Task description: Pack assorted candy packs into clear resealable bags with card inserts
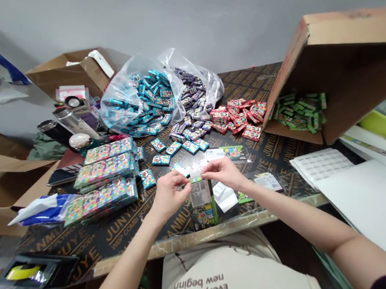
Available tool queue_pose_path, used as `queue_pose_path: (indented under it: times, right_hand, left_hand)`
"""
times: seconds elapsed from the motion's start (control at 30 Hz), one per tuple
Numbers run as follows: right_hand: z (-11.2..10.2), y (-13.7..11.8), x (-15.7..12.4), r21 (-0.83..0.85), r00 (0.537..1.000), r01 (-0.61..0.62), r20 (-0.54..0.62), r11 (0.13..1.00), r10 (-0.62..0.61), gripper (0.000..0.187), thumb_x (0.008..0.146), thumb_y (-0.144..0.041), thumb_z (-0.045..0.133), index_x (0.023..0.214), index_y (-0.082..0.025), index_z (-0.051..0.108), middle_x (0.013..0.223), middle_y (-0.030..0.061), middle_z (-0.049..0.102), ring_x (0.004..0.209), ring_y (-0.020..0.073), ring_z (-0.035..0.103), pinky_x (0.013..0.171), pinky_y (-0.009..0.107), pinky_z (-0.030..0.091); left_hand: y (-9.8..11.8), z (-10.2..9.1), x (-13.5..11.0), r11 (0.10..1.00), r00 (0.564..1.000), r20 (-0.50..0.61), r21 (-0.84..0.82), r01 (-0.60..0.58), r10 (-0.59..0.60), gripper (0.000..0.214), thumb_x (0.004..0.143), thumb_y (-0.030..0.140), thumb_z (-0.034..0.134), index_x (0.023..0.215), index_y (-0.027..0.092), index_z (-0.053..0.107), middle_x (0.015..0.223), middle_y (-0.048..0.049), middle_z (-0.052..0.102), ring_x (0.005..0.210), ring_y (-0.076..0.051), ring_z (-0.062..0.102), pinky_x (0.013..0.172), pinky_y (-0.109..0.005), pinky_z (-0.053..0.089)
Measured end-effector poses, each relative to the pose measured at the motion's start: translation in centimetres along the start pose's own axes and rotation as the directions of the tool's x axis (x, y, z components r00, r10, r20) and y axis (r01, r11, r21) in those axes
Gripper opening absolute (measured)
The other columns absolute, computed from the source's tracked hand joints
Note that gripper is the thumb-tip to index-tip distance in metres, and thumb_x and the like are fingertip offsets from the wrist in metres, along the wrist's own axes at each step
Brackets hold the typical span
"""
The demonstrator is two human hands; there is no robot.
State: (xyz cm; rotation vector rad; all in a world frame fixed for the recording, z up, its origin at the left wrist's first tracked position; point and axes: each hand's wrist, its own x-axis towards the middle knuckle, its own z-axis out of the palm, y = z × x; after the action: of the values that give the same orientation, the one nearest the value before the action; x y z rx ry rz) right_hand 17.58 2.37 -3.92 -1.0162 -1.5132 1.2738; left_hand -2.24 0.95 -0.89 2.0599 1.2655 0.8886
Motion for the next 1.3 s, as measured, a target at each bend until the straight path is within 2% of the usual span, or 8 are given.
queue_pose_path:
  times: [0.17, 0.3, 0.37, 0.5, 0.67, 0.77, 1.13, 1.3]
  right_hand:
    - [-0.7, 0.0, -1.6, -0.171, 0.980, 0.192, 0.088, 0.966, -0.179, 0.019, 0.081, -0.030, 0.055, 0.088, -0.021, 0.070, 0.094, 0.0047, 0.069, 0.092, 0.0200, 0.062, 0.087, 0.036, 0.045]
    - [-4.3, 2.5, -1.0, -0.289, 0.981, 0.188, 0.096, 0.939, -0.166, 0.033, 0.083, -0.029, 0.054, 0.116, -0.023, 0.057, 0.117, 0.0047, 0.060, 0.109, 0.0197, 0.054, 0.095, 0.036, 0.038]
    - [-6.7, 4.8, -0.4, -0.490, 0.984, 0.171, 0.044, 0.855, -0.172, 0.042, 0.079, -0.025, 0.059, 0.120, -0.022, 0.053, 0.121, 0.0070, 0.056, 0.111, 0.0211, 0.050, 0.096, 0.038, 0.034]
    - [-9.4, 9.1, 0.0, -0.740, 0.985, 0.158, 0.166, 0.654, -0.049, 0.029, 0.071, -0.014, 0.064, 0.100, -0.020, 0.065, 0.097, 0.0069, 0.066, 0.092, 0.0223, 0.055, 0.086, 0.039, 0.034]
    - [-8.5, 11.2, -0.2, -0.774, 0.973, 0.198, 0.229, 0.602, -0.026, 0.005, 0.070, -0.013, 0.066, 0.071, -0.018, 0.068, 0.077, 0.0054, 0.064, 0.084, 0.0218, 0.050, 0.079, 0.035, 0.029]
    - [-8.1, 11.4, -0.4, -0.774, 0.968, 0.225, 0.247, 0.591, -0.044, 0.008, 0.072, -0.015, 0.065, 0.064, -0.017, 0.065, 0.071, 0.0044, 0.062, 0.082, 0.0206, 0.049, 0.079, 0.035, 0.027]
    - [-7.3, 12.1, -2.0, -0.715, 0.996, 0.079, 0.038, 0.695, -0.075, 0.019, 0.088, -0.014, 0.034, 0.088, -0.017, 0.053, 0.071, 0.0026, 0.060, 0.063, 0.0144, 0.053, 0.060, 0.023, 0.036]
    - [-7.7, 11.2, -1.0, -0.704, 0.994, 0.108, 0.098, 0.702, -0.054, 0.011, 0.081, -0.014, 0.048, 0.083, -0.016, 0.059, 0.078, 0.0034, 0.061, 0.070, 0.0147, 0.054, 0.066, 0.024, 0.038]
  left_hand:
    - [-0.4, 0.8, -0.4, 0.982, 0.987, 0.069, 0.113, -0.154, 0.147, 0.014, 0.079, 0.021, 0.055, 0.083, 0.017, 0.067, 0.083, -0.0053, 0.062, 0.076, -0.015, 0.057, 0.070, -0.026, 0.043]
    - [-0.4, 1.2, -0.4, 0.972, 0.977, 0.137, 0.148, -0.181, 0.161, 0.024, 0.084, 0.019, 0.049, 0.101, 0.022, 0.066, 0.085, -0.0041, 0.057, 0.075, -0.013, 0.054, 0.067, -0.024, 0.042]
    - [-0.4, 1.3, -0.4, 0.968, 0.977, 0.133, 0.167, -0.188, 0.166, 0.024, 0.084, 0.019, 0.049, 0.099, 0.021, 0.067, 0.083, -0.0040, 0.056, 0.073, -0.013, 0.053, 0.065, -0.024, 0.041]
    - [-0.6, 1.5, -0.3, 0.970, 0.980, 0.109, 0.165, -0.181, 0.164, 0.023, 0.084, 0.018, 0.049, 0.096, 0.020, 0.069, 0.079, -0.0038, 0.054, 0.070, -0.012, 0.052, 0.064, -0.024, 0.041]
    - [-0.9, 2.0, -0.4, 0.984, 0.991, 0.050, 0.121, -0.133, 0.127, 0.022, 0.083, 0.017, 0.050, 0.095, 0.019, 0.069, 0.076, -0.0034, 0.053, 0.069, -0.012, 0.051, 0.062, -0.024, 0.040]
    - [-0.9, 2.1, -0.6, 0.987, 0.992, 0.026, 0.096, -0.126, 0.124, 0.022, 0.082, 0.018, 0.051, 0.095, 0.020, 0.069, 0.076, -0.0033, 0.053, 0.069, -0.012, 0.051, 0.062, -0.024, 0.040]
    - [-0.6, 2.5, -1.0, 0.995, 0.987, -0.125, 0.037, -0.094, 0.098, 0.009, 0.078, 0.018, 0.058, 0.080, 0.016, 0.067, 0.073, -0.0034, 0.061, 0.068, -0.013, 0.056, 0.064, -0.025, 0.043]
    - [-0.9, 2.6, -1.1, 0.992, 0.985, -0.119, 0.008, -0.127, 0.127, 0.010, 0.079, 0.017, 0.056, 0.078, 0.016, 0.066, 0.075, -0.0042, 0.062, 0.069, -0.014, 0.057, 0.064, -0.024, 0.044]
